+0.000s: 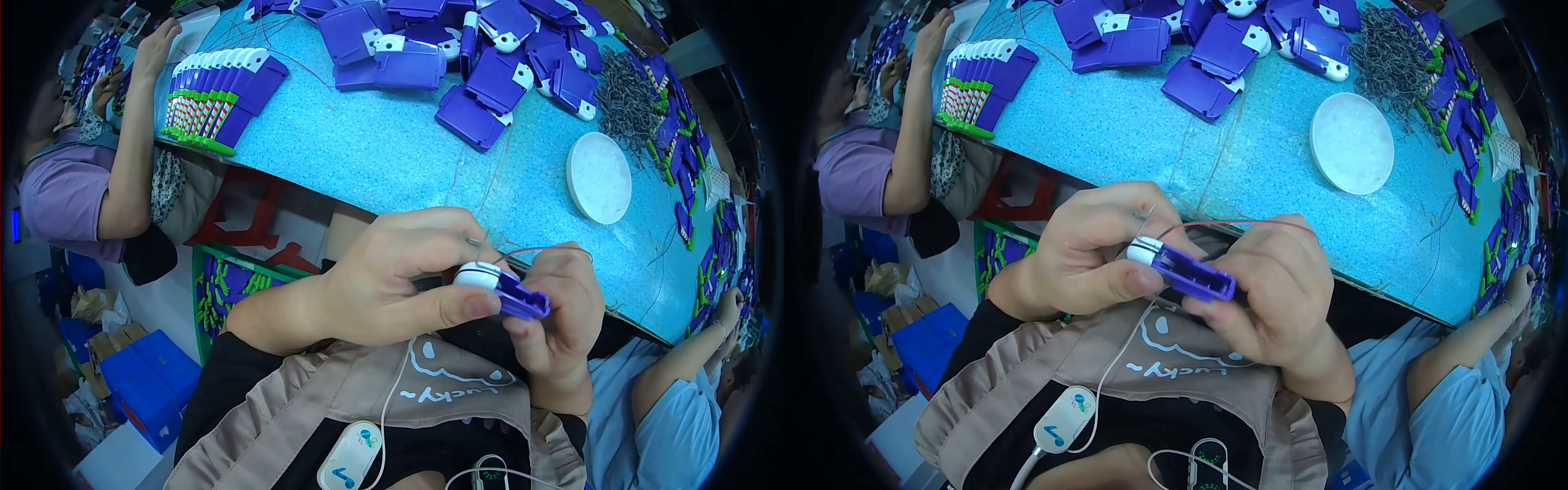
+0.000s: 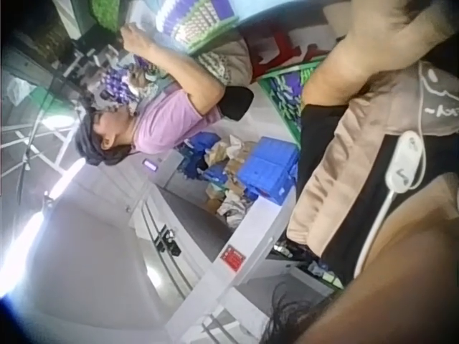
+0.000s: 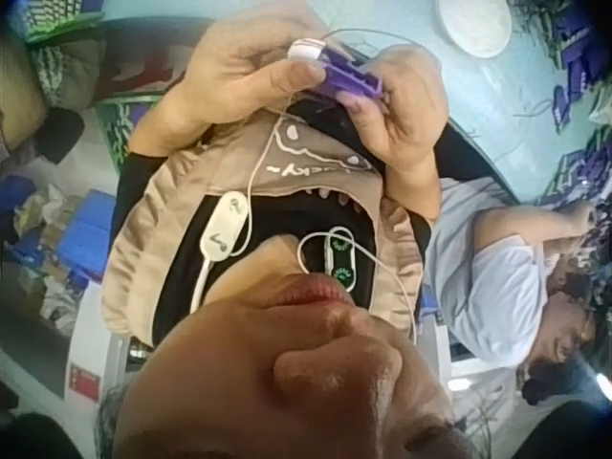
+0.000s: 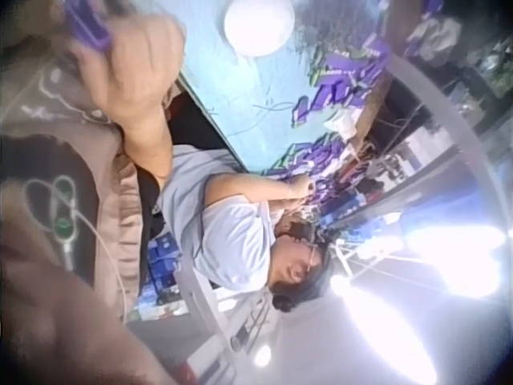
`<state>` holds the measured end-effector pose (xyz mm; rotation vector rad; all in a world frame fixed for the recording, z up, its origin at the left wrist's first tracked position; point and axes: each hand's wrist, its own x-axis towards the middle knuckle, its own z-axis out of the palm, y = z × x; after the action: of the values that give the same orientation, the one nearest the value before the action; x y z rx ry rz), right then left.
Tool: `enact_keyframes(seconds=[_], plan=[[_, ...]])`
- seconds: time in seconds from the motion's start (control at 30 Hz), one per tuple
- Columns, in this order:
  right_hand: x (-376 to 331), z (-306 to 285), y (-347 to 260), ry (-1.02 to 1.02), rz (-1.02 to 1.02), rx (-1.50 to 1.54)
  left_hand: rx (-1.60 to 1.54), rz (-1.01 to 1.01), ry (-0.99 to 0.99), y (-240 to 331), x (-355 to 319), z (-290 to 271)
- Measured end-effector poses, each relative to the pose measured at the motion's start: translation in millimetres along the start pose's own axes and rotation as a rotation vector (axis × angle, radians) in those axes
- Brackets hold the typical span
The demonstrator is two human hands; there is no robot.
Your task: The person assembles small purple plastic toy parts by hand, fitting plastic casings and springs together at a factory workbench.
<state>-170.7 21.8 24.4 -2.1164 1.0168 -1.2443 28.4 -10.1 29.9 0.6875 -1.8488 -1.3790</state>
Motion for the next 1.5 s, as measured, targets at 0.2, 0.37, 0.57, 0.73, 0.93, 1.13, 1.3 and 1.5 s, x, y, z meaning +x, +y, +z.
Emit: enact_keyframes(seconds=[0.2,0.37,0.57,0.73,0.93,1.13,1.3,1.5], plan=[[-3.0,7.6,-2.7,-0.006,0.04,0.06,0.064,0.177,0.052,-7.2,-6.6,3.1],[-2.9,5.0,-2.7,-0.012,0.032,0.029,0.058,0.132,0.054,-4.3,-8.5,2.6],[7.2,8.2,1.7,-0.131,0.225,0.148,-0.378,-0.069,0.198,-9.7,-8.6,4.9],[-0.5,13.2,0.0,-0.109,0.197,0.007,-0.657,-0.103,0.319,-21.1,-10.3,17.6],[0.8,9.6,-5.9,0.009,0.319,0.345,-1.041,-0.363,0.243,-17.5,-14.4,24.7],[25.5,25.4,19.6,-0.048,-0.023,0.589,-1.272,-0.461,0.128,-7.0,-9.6,22.7],[17.3,26.5,15.1,-0.192,0.074,0.481,-1.364,-0.507,0.169,-10.5,-14.7,17.9],[28.0,24.2,26.8,-0.066,0.341,0.091,-0.564,-0.229,0.456,-18.6,-3.7,-28.5]])
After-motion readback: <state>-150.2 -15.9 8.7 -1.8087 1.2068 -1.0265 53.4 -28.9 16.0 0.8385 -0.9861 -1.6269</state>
